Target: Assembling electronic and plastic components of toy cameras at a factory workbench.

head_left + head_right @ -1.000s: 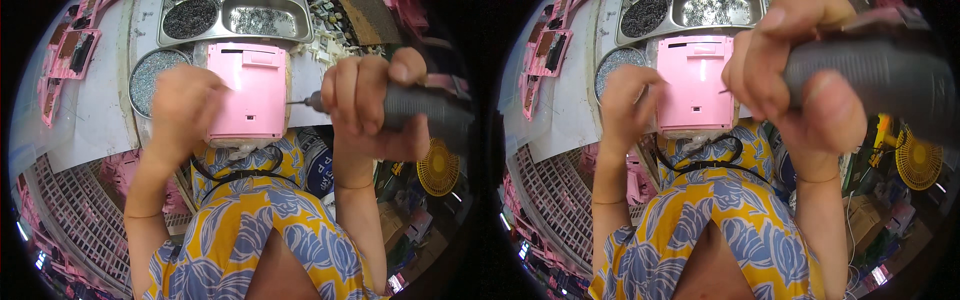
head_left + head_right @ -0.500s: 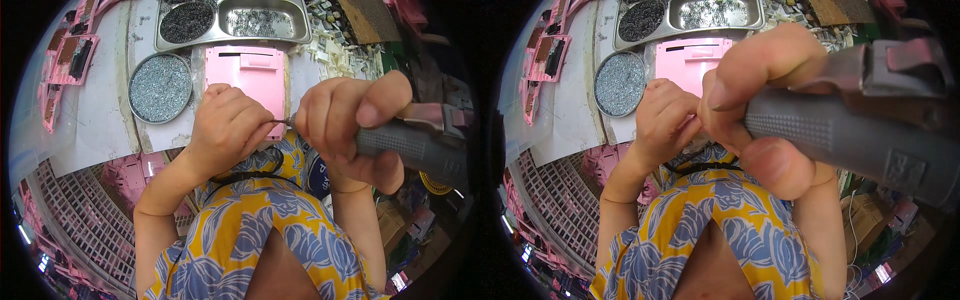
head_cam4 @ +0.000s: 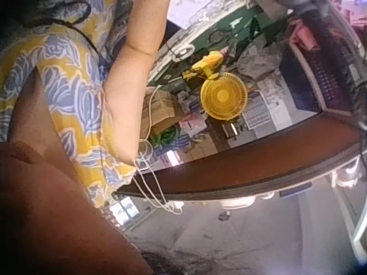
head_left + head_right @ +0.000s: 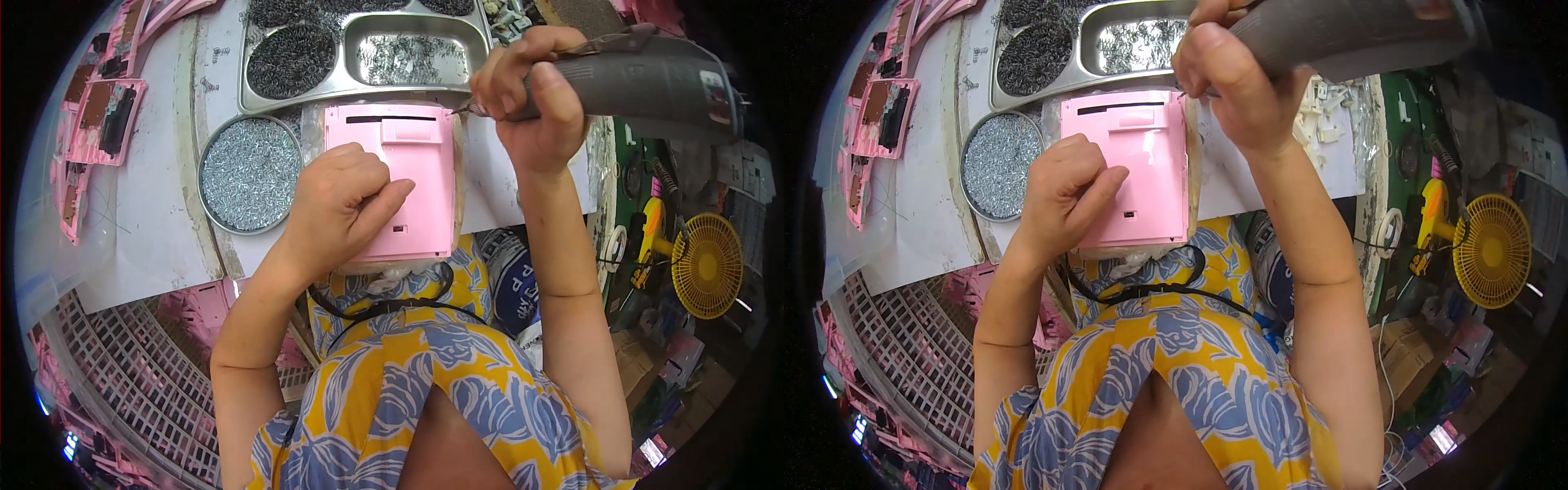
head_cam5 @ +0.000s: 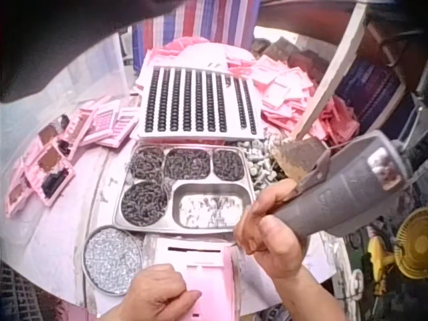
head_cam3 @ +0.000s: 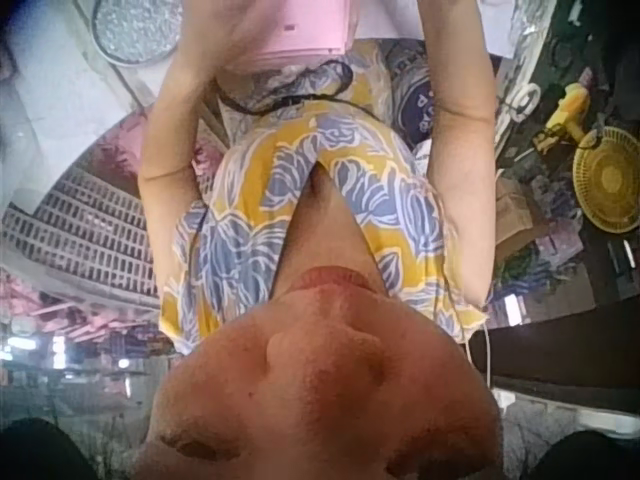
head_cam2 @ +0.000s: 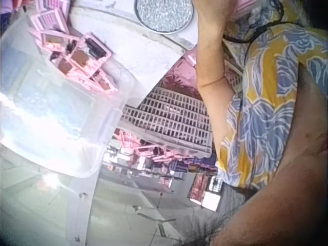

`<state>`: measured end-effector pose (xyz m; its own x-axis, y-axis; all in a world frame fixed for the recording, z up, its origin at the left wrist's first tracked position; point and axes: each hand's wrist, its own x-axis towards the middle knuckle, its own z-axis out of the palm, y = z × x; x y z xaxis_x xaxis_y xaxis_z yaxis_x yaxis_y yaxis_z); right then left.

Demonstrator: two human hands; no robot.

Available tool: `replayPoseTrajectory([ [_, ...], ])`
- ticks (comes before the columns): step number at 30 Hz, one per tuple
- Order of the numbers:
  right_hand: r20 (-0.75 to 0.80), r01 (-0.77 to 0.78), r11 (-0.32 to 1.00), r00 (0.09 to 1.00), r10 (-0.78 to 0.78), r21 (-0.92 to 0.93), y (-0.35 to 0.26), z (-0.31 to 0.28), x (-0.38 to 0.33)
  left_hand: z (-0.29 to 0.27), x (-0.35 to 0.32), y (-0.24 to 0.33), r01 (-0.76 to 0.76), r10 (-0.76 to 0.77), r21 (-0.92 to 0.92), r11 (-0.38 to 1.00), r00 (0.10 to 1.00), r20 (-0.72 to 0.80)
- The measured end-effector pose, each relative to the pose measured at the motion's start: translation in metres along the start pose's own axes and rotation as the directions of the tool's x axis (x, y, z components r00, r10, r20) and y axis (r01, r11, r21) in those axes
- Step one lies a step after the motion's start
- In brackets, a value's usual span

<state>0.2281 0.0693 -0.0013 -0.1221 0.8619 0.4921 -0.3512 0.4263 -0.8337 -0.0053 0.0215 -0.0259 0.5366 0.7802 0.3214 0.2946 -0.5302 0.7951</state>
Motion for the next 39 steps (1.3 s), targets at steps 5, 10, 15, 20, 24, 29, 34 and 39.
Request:
replayPoseTrajectory([
  [5, 0.045, -0.047, 0.997, 0.998, 0.05, -0.058, 0.012, 0.003, -0.001, -0.007, 0.002, 0.001, 0.058, -0.05, -0.153, 0.986, 0.997, 0.053],
  [10, -0.014, -0.193, 0.98, 0.981, 0.194, 0.051, -0.001, -0.001, 0.006, -0.003, -0.004, 0.003, 0.0, 0.0, -0.082, 0.997, 1.0, 0.008],
  [15, 0.39, -0.142, 0.97, 0.919, 0.056, 0.195, -0.055, 0.043, 0.019, 0.006, -0.007, 0.003, -0.145, 0.154, 0.06, 0.988, 0.972, -0.176],
  [20, 0.284, -0.211, 0.964, 0.945, 0.16, 0.159, -0.049, 0.07, 0.005, 0.005, -0.016, -0.002, -0.151, 0.156, 0.037, 0.988, 0.961, -0.231],
  [24, 0.29, -0.23, 0.958, 0.941, 0.174, 0.17, -0.042, 0.082, 0.009, -0.001, -0.026, -0.006, -0.146, 0.164, 0.081, 0.986, 0.939, -0.301],
  [29, 0.264, -0.071, 0.977, 0.964, 0.016, 0.203, 0.008, 0.077, 0.039, -0.051, -0.027, -0.01, 0.29, -0.118, 0.45, 0.844, 0.92, -0.373],
  [34, 0.267, -0.136, 0.976, 0.96, 0.087, 0.169, 0.049, 0.079, 0.051, -0.069, -0.055, -0.044, 0.329, -0.236, 0.57, 0.753, 0.943, -0.233],
  [39, 0.302, -0.146, 0.981, 0.948, 0.102, 0.129, 0.063, 0.087, 0.046, -0.068, -0.05, -0.046, 0.385, -0.242, 0.543, 0.746, 0.917, -0.318],
])
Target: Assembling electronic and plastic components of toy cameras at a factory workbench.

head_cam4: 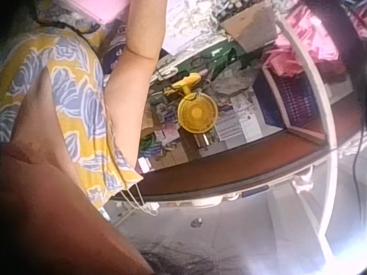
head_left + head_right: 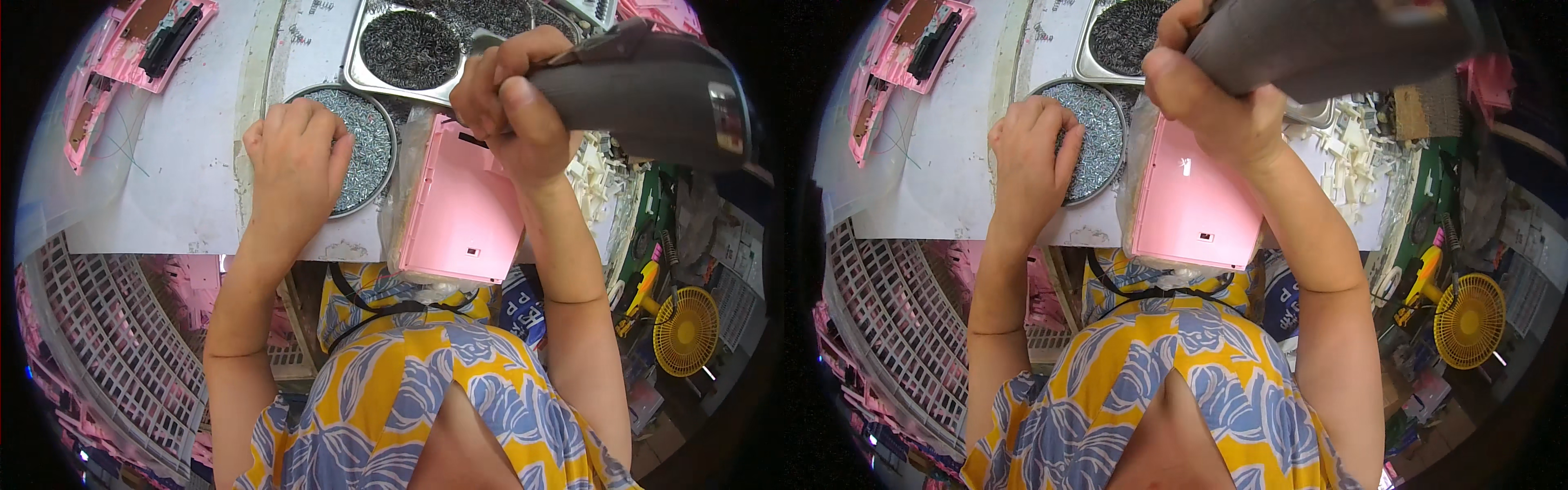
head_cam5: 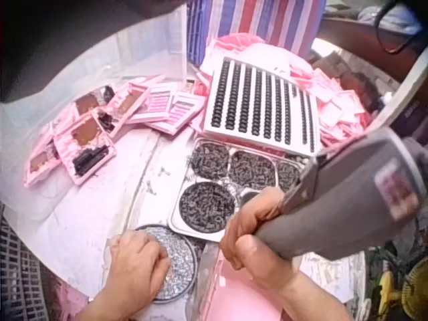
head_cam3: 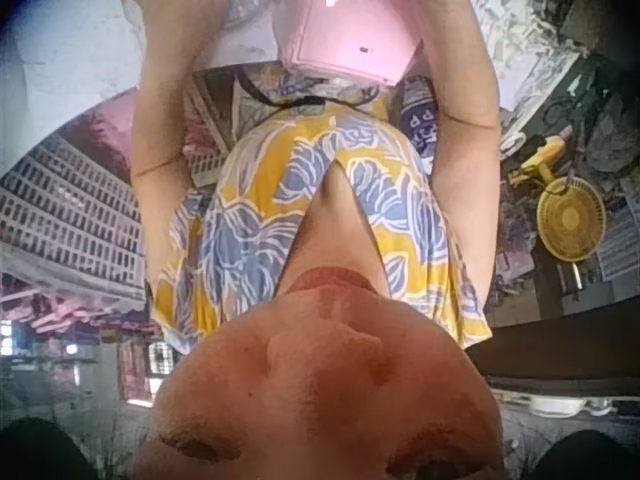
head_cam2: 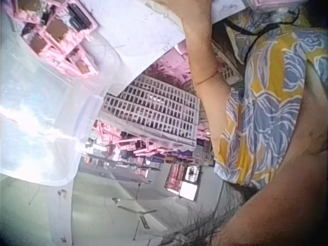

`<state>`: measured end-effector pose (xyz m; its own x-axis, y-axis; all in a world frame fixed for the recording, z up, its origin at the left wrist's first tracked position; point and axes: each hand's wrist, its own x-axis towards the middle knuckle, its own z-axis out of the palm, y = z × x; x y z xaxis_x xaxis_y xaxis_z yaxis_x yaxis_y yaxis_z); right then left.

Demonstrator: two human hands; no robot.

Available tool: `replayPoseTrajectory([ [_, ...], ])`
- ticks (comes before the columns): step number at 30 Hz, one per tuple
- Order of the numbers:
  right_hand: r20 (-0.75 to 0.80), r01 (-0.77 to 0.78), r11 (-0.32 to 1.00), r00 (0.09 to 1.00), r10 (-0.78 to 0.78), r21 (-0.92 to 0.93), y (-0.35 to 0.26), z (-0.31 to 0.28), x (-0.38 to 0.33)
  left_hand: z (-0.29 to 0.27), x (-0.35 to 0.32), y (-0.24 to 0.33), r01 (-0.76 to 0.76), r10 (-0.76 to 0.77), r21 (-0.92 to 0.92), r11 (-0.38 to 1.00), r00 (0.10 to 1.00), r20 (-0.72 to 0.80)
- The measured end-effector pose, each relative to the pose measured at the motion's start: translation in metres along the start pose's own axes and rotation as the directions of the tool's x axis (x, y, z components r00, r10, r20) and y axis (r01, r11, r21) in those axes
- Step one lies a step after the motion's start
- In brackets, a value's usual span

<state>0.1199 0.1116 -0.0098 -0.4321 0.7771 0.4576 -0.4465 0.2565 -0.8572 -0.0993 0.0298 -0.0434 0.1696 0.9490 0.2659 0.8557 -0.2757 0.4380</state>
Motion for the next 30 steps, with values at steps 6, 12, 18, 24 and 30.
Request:
replayPoseTrajectory([
  [6, 0.01, -0.072, 0.997, 0.997, 0.072, 0.007, -0.001, 0.0, 0.004, -0.005, 0.011, -0.004, -0.094, 0.098, -0.082, 0.992, 0.994, 0.046],
  [12, 0.314, 0.0, 0.996, 0.949, -0.027, 0.085, -0.069, 0.012, 0.014, -0.021, -0.001, 0.032, -0.194, 0.239, -0.484, 0.853, 0.971, 0.031],
  [18, 0.106, 0.022, 0.989, 0.994, -0.038, 0.148, -0.071, 0.046, -0.02, -0.005, -0.018, 0.043, -0.317, 0.285, -0.373, 0.872, 0.948, -0.139],
  [24, 0.037, -0.065, 0.994, 0.997, 0.062, 0.09, -0.081, 0.06, -0.025, -0.004, -0.024, 0.047, -0.335, 0.282, -0.424, 0.841, 0.941, -0.185],
  [30, -0.037, -0.131, 0.99, 0.99, 0.132, 0.051, -0.076, 0.068, -0.025, -0.006, -0.03, 0.037, -0.34, 0.306, -0.4, 0.851, 0.94, -0.149],
])
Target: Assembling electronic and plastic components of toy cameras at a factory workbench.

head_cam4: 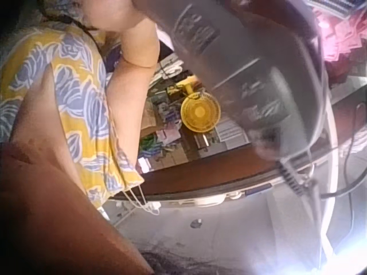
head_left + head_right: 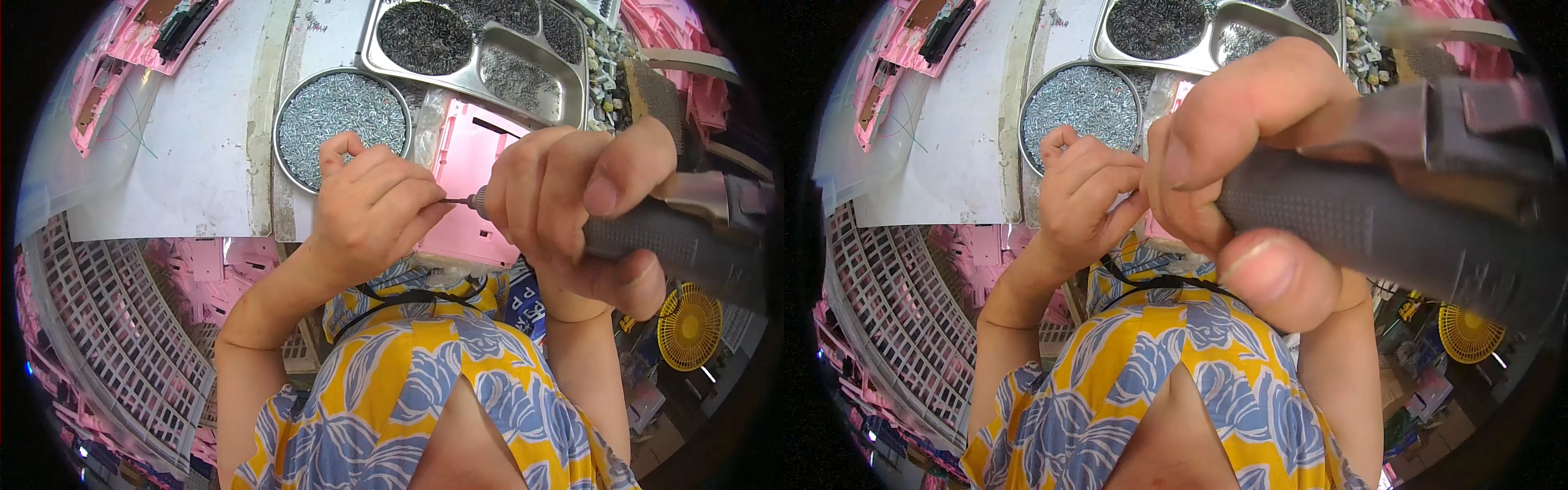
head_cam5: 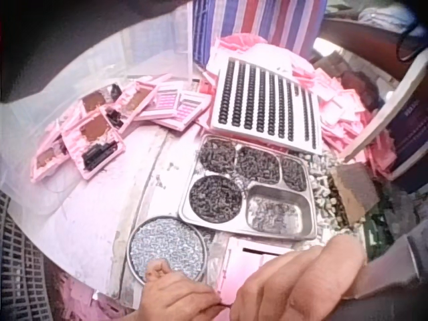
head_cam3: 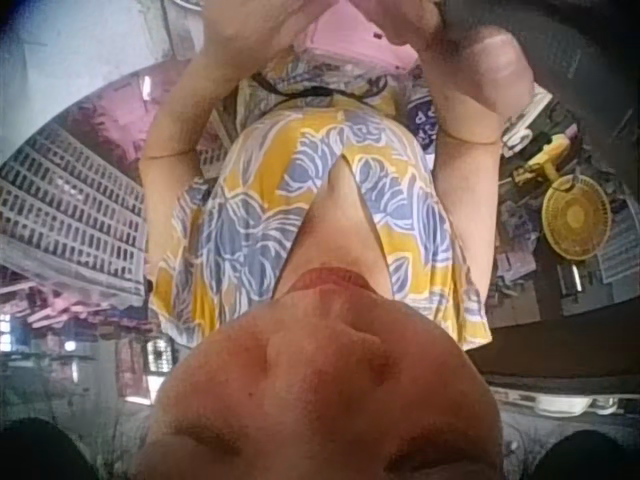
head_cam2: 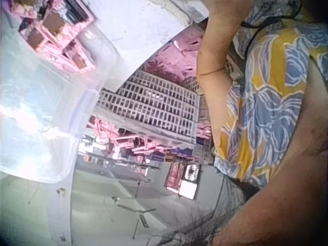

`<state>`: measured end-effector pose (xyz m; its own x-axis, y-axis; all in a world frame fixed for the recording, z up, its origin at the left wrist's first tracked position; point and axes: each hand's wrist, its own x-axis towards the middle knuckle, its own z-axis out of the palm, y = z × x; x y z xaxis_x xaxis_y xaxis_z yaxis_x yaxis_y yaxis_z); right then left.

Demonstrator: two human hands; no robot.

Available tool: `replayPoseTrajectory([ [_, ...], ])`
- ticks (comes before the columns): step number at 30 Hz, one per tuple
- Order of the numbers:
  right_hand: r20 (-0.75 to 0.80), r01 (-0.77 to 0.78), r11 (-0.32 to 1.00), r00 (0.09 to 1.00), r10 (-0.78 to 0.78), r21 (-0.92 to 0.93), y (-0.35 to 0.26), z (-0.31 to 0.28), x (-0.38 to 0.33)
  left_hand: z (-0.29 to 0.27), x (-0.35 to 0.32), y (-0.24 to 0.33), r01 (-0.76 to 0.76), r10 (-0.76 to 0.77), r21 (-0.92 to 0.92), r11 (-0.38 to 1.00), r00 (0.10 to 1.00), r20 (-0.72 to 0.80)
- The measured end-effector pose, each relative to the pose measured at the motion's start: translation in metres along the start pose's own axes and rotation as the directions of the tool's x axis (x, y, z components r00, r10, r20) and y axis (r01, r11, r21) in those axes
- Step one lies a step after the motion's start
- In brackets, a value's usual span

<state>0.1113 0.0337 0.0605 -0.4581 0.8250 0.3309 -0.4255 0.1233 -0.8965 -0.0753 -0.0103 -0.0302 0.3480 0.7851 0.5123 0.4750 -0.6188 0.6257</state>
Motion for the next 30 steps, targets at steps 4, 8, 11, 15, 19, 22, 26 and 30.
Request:
replayPoseTrajectory([
  [4, 0.042, 0.097, 0.995, 0.994, -0.096, -0.032, 0.023, -0.02, 0.009, -0.018, 0.01, -0.018, 0.231, -0.22, 0.296, 0.927, 0.973, -0.071],
  [8, 0.122, 0.097, 0.995, 0.988, -0.098, 0.016, 0.046, -0.032, 0.013, -0.022, -0.001, -0.036, 0.247, -0.3, 0.468, 0.848, 0.953, 0.041],
  [11, 0.099, 0.065, 0.996, 0.993, -0.059, -0.059, 0.048, -0.031, 0.014, -0.019, -0.003, -0.044, 0.234, -0.241, 0.415, 0.879, 0.97, -0.035],
  [15, 0.074, 0.032, 0.989, 0.997, -0.021, -0.146, 0.056, -0.03, 0.011, -0.017, 0.0, -0.052, 0.223, -0.208, 0.384, 0.896, 0.975, -0.08],
  [19, 0.079, -0.001, 0.98, 0.997, 0.017, -0.197, 0.059, -0.026, 0.007, -0.018, 0.001, -0.053, 0.22, -0.221, 0.401, 0.889, 0.974, -0.045],
  [22, 0.067, -0.05, 0.981, 0.996, 0.064, -0.188, 0.056, -0.027, 0.006, -0.016, 0.002, -0.05, 0.117, -0.104, 0.296, 0.948, 0.993, -0.057],
  [26, 0.111, 0.037, 0.997, 0.993, -0.03, -0.062, 0.029, -0.031, 0.014, -0.004, 0.001, -0.021, 0.027, -0.025, 0.101, 0.995, 1.0, -0.017],
  [30, 0.226, 0.12, 0.993, 0.967, -0.114, -0.014, 0.004, -0.027, 0.014, -0.006, -0.004, -0.007, -0.032, 0.03, 0.038, 0.999, 0.998, 0.051],
])
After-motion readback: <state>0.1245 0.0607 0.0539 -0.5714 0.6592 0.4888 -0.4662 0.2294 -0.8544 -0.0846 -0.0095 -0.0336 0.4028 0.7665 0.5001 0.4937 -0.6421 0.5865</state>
